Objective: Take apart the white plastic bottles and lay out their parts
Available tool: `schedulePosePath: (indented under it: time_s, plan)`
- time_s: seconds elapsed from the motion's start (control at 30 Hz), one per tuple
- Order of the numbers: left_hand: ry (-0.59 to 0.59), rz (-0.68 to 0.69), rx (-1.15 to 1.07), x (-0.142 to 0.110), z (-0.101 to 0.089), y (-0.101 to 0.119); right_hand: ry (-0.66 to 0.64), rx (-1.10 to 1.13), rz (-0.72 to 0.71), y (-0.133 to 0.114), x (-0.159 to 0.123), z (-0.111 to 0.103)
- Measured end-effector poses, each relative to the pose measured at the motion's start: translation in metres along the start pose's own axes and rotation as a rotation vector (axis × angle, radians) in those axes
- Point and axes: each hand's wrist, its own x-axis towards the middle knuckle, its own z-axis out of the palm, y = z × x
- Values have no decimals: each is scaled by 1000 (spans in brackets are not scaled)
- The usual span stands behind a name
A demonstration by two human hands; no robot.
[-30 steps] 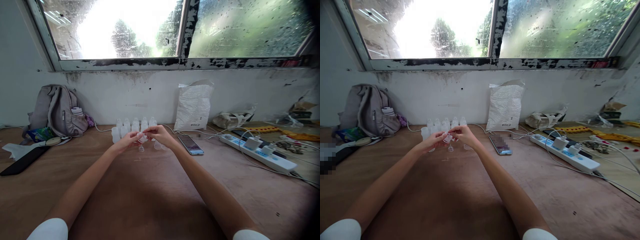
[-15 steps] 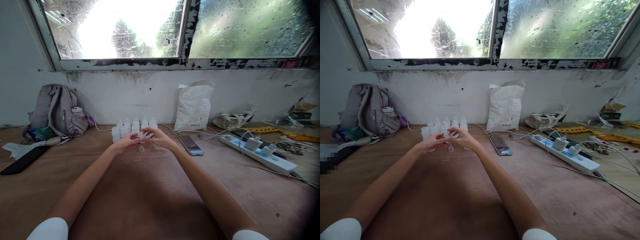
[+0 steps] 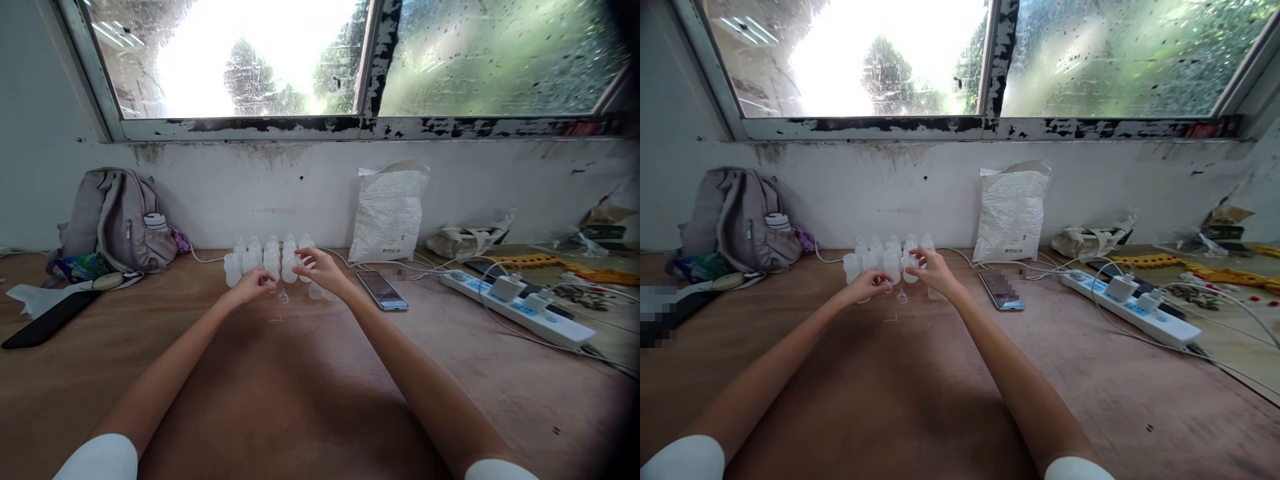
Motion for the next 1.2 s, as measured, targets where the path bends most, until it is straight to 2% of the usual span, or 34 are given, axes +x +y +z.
schedulePosePath:
  time_s: [0.13,0.3,0.53,0.87,1.07,1.2]
  plan:
    - [-31,36,84,1,9,-15,3,-25,-22,3,0,2]
    - [-61,53,109,2,16,-22,12,-34,-33,5,0,2]
    - [-109,68,122,0,19,-20,3,-53,-7,2,0,3]
    - [-110,57,117,-4,19,-11,-12,-58,-1,1,-2,2]
    - [-27,41,72,-5,2,3,-32,-115,-66,6,-1,7]
    - [85,64,-126,-4,-8,21,-58,-111,-160,6,-3,18]
